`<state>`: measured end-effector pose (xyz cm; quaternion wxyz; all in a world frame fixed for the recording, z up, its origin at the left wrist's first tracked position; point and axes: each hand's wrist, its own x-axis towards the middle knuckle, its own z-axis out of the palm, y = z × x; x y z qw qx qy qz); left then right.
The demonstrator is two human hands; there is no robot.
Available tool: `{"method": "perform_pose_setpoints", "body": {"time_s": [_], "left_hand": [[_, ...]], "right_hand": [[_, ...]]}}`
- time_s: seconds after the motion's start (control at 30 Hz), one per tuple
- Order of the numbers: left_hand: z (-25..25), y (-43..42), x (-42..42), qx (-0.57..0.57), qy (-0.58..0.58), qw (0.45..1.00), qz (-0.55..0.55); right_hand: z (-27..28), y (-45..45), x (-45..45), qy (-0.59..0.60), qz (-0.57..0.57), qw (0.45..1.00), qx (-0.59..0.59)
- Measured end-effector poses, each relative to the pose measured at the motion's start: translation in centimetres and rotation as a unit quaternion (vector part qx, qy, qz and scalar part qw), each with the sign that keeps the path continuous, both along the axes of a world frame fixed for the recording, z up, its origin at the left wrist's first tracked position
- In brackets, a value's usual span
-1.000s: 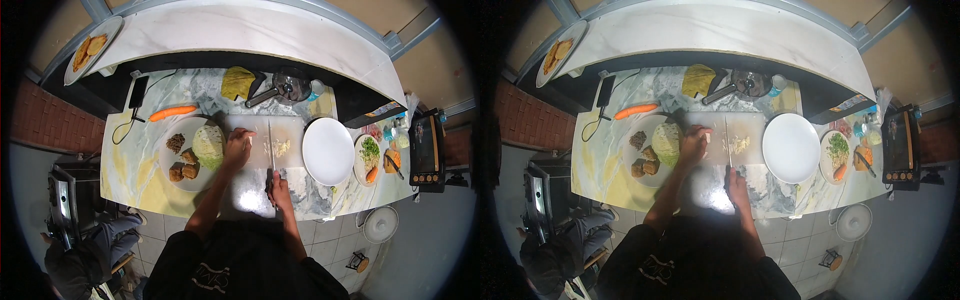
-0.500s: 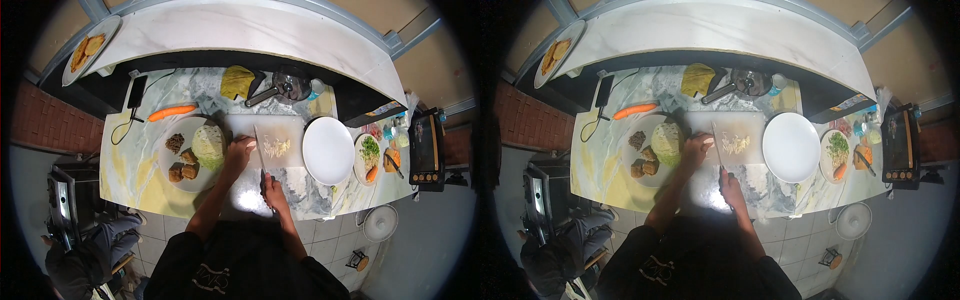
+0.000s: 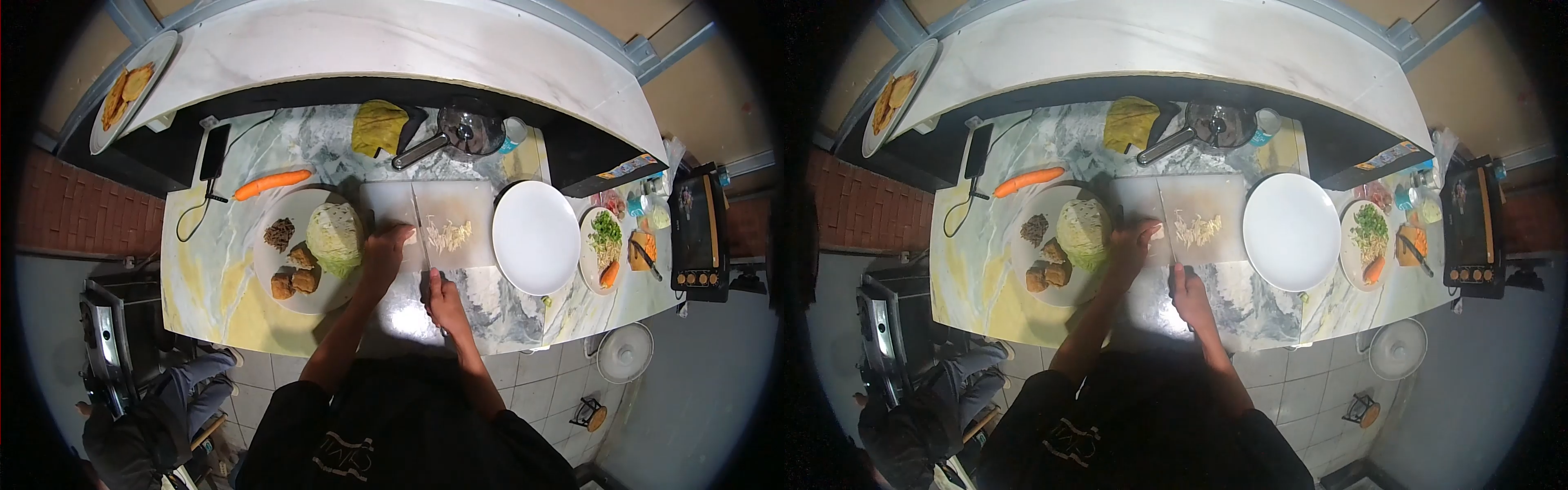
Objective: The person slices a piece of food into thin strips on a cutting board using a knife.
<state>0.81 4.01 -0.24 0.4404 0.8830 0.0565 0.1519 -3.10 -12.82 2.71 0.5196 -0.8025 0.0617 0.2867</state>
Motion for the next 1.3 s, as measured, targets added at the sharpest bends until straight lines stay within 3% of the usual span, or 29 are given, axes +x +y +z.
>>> {"method": "perform_pose_setpoints", "body": {"time_s": [0.07,0.23,0.63,0.7,0.93,1.0,1.1,1.3], "left_hand": [[0.0,0.2,0.1,-0.015,-0.052,0.998,-0.016],[0.4,0.2,0.0,-0.006,-0.048,0.999,-0.008],[0.4,0.0,-0.1,0.006,-0.043,0.999,0.011],[0.3,0.0,-0.1,-0.002,-0.042,0.999,0.011],[0.5,0.0,-0.3,0.036,-0.024,0.999,0.011],[0.7,-0.1,-0.3,0.041,-0.012,0.999,0.010],[1.3,-0.2,-0.2,0.014,-0.023,1.000,0.009],[1.4,-0.2,-0.3,0.015,-0.009,1.000,0.016]], "right_hand": [[-0.5,0.3,-0.1,-0.017,-0.012,1.000,0.019],[-0.2,0.8,-0.1,-0.035,-0.027,0.997,0.059],[-0.5,1.6,-0.2,-0.030,0.017,0.999,-0.031],[-1.3,2.0,-0.3,-0.197,0.003,0.979,-0.057],[-1.0,2.2,-0.4,-0.186,0.002,0.979,-0.081],[-0.2,2.0,-0.2,-0.111,0.030,0.990,-0.078],[-1.1,2.3,-0.6,-0.165,0.008,0.984,-0.067],[-0.8,2.1,-0.5,-0.150,0.018,0.985,-0.086]]}}
